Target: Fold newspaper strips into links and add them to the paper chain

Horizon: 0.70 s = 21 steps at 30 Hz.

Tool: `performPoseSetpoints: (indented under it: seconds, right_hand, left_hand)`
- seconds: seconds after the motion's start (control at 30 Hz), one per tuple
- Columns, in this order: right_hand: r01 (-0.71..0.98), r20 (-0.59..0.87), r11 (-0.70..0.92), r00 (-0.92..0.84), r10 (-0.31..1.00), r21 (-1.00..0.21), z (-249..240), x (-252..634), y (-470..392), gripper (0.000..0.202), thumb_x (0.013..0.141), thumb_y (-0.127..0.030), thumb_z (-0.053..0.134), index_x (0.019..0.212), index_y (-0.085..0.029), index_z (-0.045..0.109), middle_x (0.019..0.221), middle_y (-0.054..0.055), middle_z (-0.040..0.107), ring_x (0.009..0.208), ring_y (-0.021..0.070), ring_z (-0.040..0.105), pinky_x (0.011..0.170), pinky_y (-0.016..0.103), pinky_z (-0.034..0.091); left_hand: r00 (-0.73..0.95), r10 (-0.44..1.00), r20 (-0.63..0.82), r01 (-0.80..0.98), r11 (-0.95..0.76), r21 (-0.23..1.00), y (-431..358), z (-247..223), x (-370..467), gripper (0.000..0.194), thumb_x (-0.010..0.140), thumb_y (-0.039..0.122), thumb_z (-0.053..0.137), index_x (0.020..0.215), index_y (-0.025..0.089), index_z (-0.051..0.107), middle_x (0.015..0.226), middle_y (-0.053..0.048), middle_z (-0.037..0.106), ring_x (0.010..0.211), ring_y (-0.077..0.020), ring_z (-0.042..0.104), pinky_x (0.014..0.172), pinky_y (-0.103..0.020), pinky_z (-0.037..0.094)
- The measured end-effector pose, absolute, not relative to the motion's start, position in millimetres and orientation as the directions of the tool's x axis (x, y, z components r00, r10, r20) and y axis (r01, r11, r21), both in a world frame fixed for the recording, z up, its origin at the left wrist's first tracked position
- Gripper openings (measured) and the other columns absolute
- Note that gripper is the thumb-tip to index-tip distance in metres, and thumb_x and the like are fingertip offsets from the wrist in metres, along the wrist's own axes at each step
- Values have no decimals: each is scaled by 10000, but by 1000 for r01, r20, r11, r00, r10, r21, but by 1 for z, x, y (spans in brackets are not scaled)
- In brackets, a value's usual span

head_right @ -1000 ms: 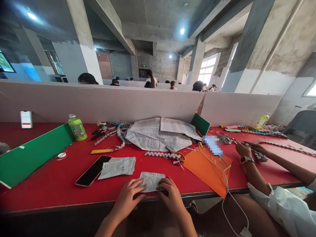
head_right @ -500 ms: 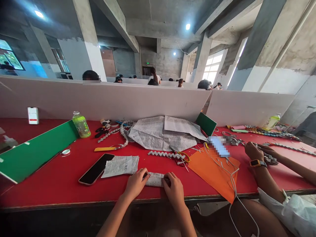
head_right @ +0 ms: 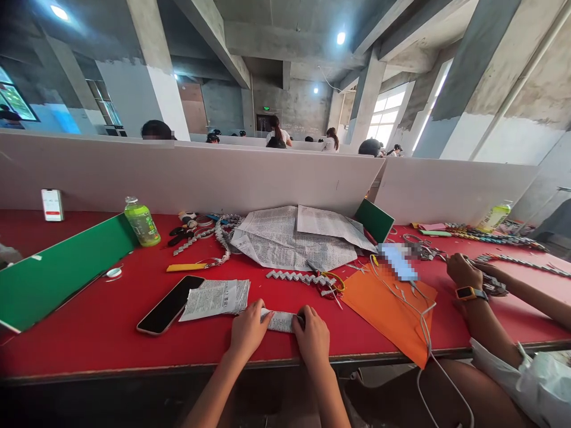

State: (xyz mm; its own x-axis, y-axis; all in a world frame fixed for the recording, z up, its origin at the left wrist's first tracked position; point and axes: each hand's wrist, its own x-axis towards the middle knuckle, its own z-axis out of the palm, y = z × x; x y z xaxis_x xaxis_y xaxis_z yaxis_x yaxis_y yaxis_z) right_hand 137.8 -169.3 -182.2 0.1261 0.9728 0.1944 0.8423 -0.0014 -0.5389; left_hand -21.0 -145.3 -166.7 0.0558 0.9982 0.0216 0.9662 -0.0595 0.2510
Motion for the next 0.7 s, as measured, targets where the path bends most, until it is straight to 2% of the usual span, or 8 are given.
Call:
performPoseSetpoints:
  seconds: [0.33,0.57,0.7]
  right_hand:
    - [882,201,-32,142,969,-471,-185,136,-167,101,827,-277,431,788,-205,492,794,20,620,707,159,583,556,230,300]
    - [874,172,-53,154,973,-483,-183,135,-169,106,838,-278,422,785,-210,482,798,12,610,698,156,565,544,231,284]
    - [860,165,-56,161,973,-507,-183,135,-169,97,843,-275,425,832,-212,498,846,16,601,733,167,559,562,239,300]
  left_hand:
    - [38,999,23,973,-42,227,-148,-167,-17,264,902,356,334,1011,167,482,975,-103,603,826,-196,623,599,-258,409]
    - [39,997,69,975,-53,215,-148,-171,-16,265,898,346,342,1026,163,485,942,-89,605,784,-198,625,557,-251,404]
    - [17,992,126,974,-45,222,-151,-171,-16,251,891,331,370,1064,177,469,1022,-87,561,802,-188,612,546,-247,402]
